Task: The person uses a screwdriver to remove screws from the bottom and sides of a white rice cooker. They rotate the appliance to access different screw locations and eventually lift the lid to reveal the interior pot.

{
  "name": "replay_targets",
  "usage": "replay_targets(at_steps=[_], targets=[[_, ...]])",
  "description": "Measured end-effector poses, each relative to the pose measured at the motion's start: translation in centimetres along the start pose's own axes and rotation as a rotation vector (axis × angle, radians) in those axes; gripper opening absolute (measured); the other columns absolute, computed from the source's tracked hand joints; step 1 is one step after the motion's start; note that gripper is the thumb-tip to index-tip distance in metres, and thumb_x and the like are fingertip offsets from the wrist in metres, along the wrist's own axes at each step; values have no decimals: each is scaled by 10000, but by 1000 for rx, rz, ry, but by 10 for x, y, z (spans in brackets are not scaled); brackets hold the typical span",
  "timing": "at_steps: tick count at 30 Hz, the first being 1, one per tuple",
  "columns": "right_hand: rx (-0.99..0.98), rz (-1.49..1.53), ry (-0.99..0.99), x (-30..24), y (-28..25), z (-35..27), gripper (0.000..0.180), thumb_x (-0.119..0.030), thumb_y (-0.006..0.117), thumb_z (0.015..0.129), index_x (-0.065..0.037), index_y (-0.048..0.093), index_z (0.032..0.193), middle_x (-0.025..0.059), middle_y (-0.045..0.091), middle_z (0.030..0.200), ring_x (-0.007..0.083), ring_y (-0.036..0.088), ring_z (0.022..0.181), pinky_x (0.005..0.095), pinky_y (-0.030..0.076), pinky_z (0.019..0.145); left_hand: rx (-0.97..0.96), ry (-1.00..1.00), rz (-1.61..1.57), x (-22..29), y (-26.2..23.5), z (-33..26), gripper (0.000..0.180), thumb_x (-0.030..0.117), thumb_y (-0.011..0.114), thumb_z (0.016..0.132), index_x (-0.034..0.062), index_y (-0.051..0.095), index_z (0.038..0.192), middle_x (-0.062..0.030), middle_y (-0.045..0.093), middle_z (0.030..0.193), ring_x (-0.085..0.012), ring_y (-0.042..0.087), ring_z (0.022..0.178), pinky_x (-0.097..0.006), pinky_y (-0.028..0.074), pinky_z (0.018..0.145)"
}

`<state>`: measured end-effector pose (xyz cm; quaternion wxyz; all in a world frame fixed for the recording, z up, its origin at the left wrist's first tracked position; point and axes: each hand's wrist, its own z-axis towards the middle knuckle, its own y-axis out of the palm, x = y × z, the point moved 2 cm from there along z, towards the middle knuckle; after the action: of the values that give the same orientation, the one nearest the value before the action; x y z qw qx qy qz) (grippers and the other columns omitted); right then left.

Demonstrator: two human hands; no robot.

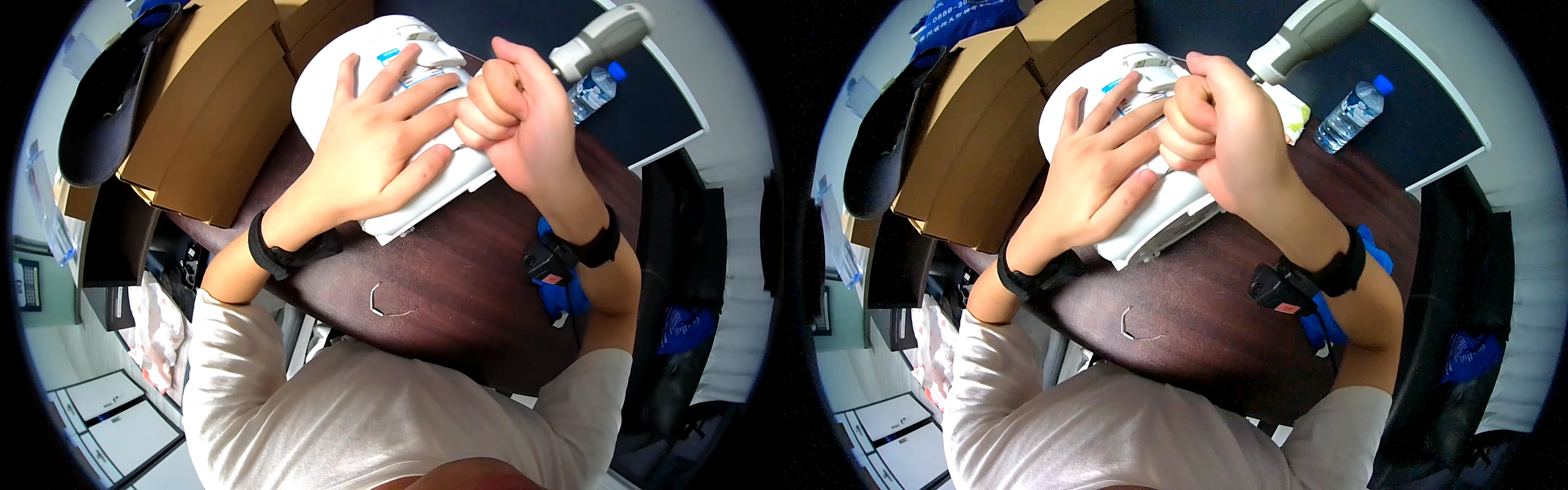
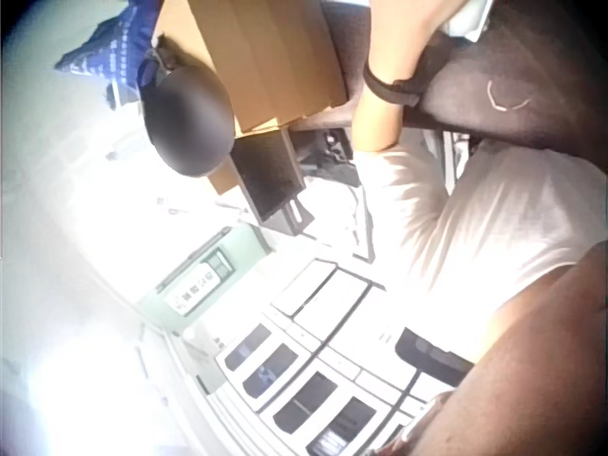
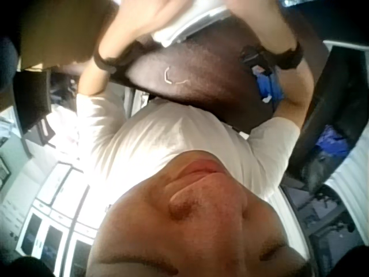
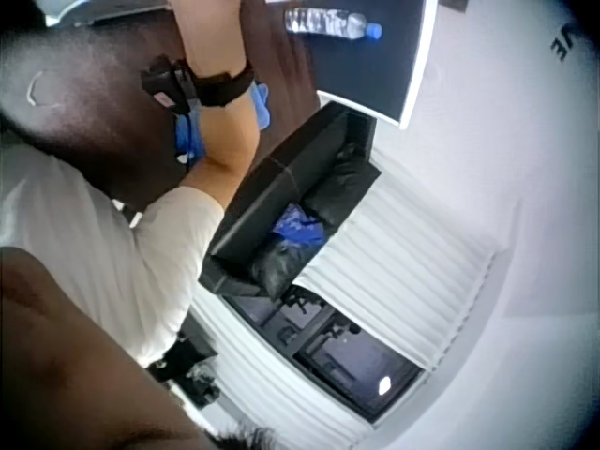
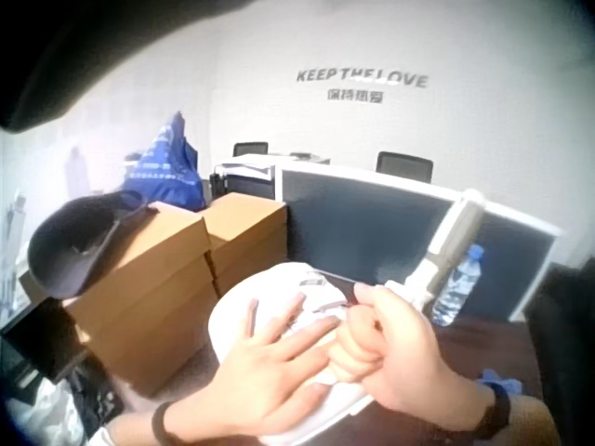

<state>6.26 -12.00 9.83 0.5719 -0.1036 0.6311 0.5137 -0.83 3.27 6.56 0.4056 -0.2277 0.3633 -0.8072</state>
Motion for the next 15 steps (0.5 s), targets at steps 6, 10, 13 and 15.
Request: replay_targets(at_steps=[6,10,13,15], targets=[[121,8,-59,-8,-22,-1,552,-299,355,1029,-165,232,508,-45,181,463,95,172,438,278,179,453,-21,-13,-8,-3,-10,-11,549,456,568,809,194,631,1287,-81,554,1393,-409,401,1361,-710,191,1041],[98,36,-100,-9,-40,-5,527,-315,370,1013,-152,243,528,-31,191,473,102,163,443,288,177,456,-32,0,-35,-9,-10,-15,607,493,573,762,206,638,1293,-87,550,1406,-412,381,1381,-692,168,1063],[130,12,-132,-8,-45,-11,529,-318,372,1013,-152,240,528,-32,192,476,102,164,446,288,174,458,-43,20,-55,-12,-10,-15,635,511,573,745,203,640,1296,-88,548,1411,-415,373,1388,-686,164,1066],[173,-4,-138,-8,-51,-15,529,-319,374,1011,-153,237,528,-33,193,479,102,164,447,288,172,459,-46,31,-69,-15,-10,-17,654,528,568,738,196,641,1297,-91,545,1416,-418,366,1393,-677,153,1072]])
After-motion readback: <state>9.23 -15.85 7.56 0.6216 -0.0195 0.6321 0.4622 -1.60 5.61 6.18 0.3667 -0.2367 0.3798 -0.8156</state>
